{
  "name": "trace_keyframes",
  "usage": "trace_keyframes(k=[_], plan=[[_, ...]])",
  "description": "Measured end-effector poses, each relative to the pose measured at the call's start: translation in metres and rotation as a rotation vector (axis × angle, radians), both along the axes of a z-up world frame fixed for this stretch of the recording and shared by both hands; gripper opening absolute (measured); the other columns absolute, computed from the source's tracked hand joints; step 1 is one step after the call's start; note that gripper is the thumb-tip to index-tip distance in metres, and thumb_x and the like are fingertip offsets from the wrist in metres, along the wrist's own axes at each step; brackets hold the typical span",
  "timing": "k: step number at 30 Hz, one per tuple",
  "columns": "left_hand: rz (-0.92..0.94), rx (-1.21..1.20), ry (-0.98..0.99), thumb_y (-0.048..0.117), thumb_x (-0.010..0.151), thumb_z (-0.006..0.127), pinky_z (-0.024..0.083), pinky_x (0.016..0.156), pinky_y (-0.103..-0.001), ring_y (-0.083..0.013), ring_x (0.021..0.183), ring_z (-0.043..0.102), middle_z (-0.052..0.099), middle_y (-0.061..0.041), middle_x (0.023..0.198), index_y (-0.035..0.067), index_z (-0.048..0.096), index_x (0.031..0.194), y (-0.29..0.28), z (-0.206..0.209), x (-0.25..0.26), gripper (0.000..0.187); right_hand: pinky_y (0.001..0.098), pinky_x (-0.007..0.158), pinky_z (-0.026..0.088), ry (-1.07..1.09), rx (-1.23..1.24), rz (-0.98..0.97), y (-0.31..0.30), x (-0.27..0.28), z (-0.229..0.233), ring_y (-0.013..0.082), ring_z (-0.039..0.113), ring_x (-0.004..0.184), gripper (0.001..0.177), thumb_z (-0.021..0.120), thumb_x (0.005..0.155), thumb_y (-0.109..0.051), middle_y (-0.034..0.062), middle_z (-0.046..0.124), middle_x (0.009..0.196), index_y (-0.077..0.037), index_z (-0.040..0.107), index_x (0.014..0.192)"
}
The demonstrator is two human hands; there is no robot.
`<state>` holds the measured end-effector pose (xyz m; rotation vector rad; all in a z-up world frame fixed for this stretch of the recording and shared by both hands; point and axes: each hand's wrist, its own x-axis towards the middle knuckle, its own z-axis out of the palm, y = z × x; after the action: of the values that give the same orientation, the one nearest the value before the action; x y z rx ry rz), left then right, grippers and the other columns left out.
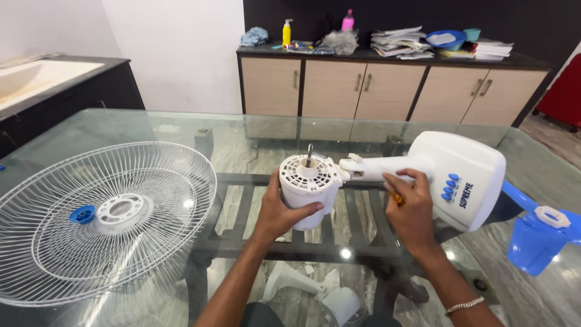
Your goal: The person disassembles a table fan on a glass table. They remove the front grille, detach the blue blade and its nut, then use a screwdriver to unscrew and separate the rear motor cover from the motor housing, setting parts aside on the table.
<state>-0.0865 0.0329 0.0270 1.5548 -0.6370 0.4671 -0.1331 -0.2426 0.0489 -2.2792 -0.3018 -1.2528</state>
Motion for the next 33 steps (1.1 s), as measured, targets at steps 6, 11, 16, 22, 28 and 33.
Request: trace_keyframes(k=[6, 11, 16, 22, 28, 33], plan=[[-0.004, 0.038, 0.011, 0.034, 0.063, 0.096, 0.063, 0.096, -0.04, -0.0275, 0.113, 0.075, 0.071, -0.02, 0.125, -0.001, 0.043, 0.14, 0.004, 0.003, 0.006, 0.099, 0.0407, 0.091, 0.056, -0.015, -0.325, -0.148, 0.015, 0.019, 0.007, 0.0321, 0.054, 0.131, 0.066, 0.081, 0.077, -0.008, 0.0089, 0.06, 0.137, -0.015, 0.062, 0.14], [-0.017, 0.079, 0.02, 0.035, 0.062, 0.096, 0.063, 0.096, -0.043, -0.0297, 0.113, 0.075, 0.072, -0.021, 0.125, -0.001, 0.042, 0.143, 0.009, 0.002, 0.012, 0.104, 0.0414, 0.097, 0.054, 0.119, -0.427, -0.065, 0.015, 0.037, 0.016, 0.0329, 0.048, 0.14, 0.089, 0.084, 0.065, -0.006, 0.0106, 0.058, 0.144, -0.018, 0.051, 0.148], [-0.05, 0.068, -0.007, 0.033, 0.064, 0.096, 0.062, 0.099, -0.044, -0.0303, 0.115, 0.074, 0.071, -0.021, 0.126, -0.002, 0.04, 0.145, 0.008, -0.003, 0.012, 0.104, 0.0402, 0.101, 0.053, 0.135, -0.346, -0.036, 0.005, 0.041, 0.012, 0.0285, 0.059, 0.132, 0.077, 0.084, 0.073, -0.007, 0.0095, 0.066, 0.136, -0.02, 0.055, 0.143], [-0.098, 0.081, -0.093, 0.029, 0.064, 0.097, 0.058, 0.105, -0.042, -0.0308, 0.124, 0.069, 0.068, -0.02, 0.131, -0.002, 0.036, 0.147, 0.007, -0.001, -0.004, 0.107, 0.0409, 0.108, 0.05, 0.001, -0.363, -0.051, -0.001, 0.025, 0.003, 0.0302, 0.059, 0.132, 0.072, 0.086, 0.07, -0.011, 0.0122, 0.065, 0.137, -0.008, 0.06, 0.137], [0.04, 0.245, -0.244, 0.037, 0.063, 0.1, 0.053, 0.108, -0.045, -0.0309, 0.127, 0.064, 0.062, -0.019, 0.134, -0.001, 0.036, 0.146, 0.01, -0.004, -0.024, 0.111, 0.0394, 0.107, 0.05, -0.003, -0.37, -0.039, -0.008, 0.002, 0.003, 0.0282, 0.059, 0.132, 0.068, 0.088, 0.072, -0.014, 0.0108, 0.065, 0.137, -0.007, 0.063, 0.135], [0.182, 0.405, -0.406, 0.043, 0.056, 0.102, 0.043, 0.106, -0.054, -0.0331, 0.125, 0.062, 0.06, -0.017, 0.134, -0.001, 0.035, 0.145, 0.011, -0.009, -0.029, 0.12, 0.0382, 0.106, 0.052, 0.013, -0.386, -0.028, -0.011, -0.009, 0.003, 0.0263, 0.06, 0.131, 0.068, 0.086, 0.071, -0.011, 0.0075, 0.066, 0.138, -0.01, 0.064, 0.136]])
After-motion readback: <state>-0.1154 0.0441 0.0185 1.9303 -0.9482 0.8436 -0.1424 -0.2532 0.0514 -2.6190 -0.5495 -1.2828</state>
